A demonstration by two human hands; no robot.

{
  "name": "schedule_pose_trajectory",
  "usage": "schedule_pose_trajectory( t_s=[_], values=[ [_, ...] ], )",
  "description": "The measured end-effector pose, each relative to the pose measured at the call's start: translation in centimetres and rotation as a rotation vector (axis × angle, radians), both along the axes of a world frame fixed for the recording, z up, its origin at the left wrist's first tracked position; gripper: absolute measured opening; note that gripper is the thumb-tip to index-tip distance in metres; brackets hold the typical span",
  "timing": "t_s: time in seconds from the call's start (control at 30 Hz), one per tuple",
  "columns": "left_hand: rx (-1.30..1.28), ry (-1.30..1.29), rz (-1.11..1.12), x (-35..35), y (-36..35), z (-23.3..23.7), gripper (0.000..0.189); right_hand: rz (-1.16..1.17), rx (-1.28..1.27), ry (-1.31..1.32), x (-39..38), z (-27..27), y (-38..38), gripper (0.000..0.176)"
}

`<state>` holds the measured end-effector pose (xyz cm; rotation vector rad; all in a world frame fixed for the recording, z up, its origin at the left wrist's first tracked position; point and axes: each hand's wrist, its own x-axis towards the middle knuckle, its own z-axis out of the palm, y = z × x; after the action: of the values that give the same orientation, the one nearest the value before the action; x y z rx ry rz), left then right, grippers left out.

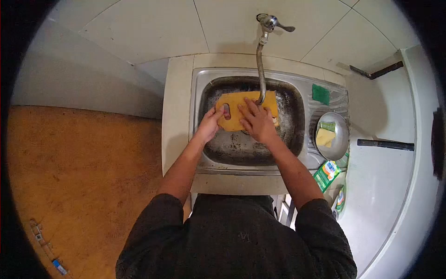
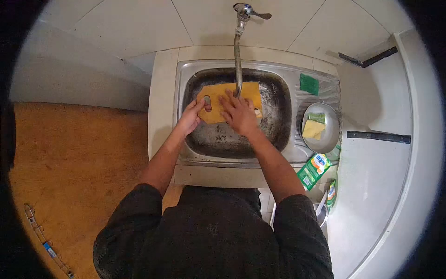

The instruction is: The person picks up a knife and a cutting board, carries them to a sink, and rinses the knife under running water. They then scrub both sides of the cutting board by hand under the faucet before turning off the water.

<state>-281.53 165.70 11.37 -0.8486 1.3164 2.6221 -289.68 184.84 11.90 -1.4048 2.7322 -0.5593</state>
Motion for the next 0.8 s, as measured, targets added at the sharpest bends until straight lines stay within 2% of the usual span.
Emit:
schedule_pose_trajectory(
  t_s=[0.07, 0.17, 0.23, 0.43, 0.47, 0.53, 0.63, 0.8],
  values=[
    [-0.024, 0.01, -0.068, -0.1, -0.2, 0.0, 0.027, 0.029, 0.009, -0.045, -0.4, 0.6, 0.2, 0.057],
    [-0.038, 0.065, -0.078, -0.1, -0.2, -0.8, 0.027, -0.078, 0.018, -0.061, -0.3, 0.7, -0.2, 0.06],
    [-0.035, 0.032, -0.082, 0.1, -0.2, -0.5, 0.027, -0.129, 0.13, 0.001, -0.4, 0.7, -0.5, 0.068],
    [-0.058, 0.002, -0.07, 1.1, -1.5, -0.3, 0.026, -0.081, 0.056, -0.001, -0.8, 0.1, -1.0, 0.076],
    [-0.066, 0.019, -0.051, 0.9, -1.7, -0.1, 0.026, -0.082, 0.052, 0.004, -1.0, 0.7, -1.2, 0.076],
    [-0.069, 0.01, -0.061, 1.2, -1.8, 0.1, 0.026, -0.085, 0.219, -0.086, -1.1, 1.8, -1.0, 0.073],
    [-0.083, -0.017, -0.075, 1.6, -1.8, 0.0, 0.025, -0.058, 0.225, -0.156, -1.5, 2.4, -1.1, 0.069],
    [-0.067, -0.025, -0.048, 1.3, -1.7, 0.4, 0.024, -0.024, 0.057, -0.008, -1.4, 0.2, -1.2, 0.062]
  ],
)
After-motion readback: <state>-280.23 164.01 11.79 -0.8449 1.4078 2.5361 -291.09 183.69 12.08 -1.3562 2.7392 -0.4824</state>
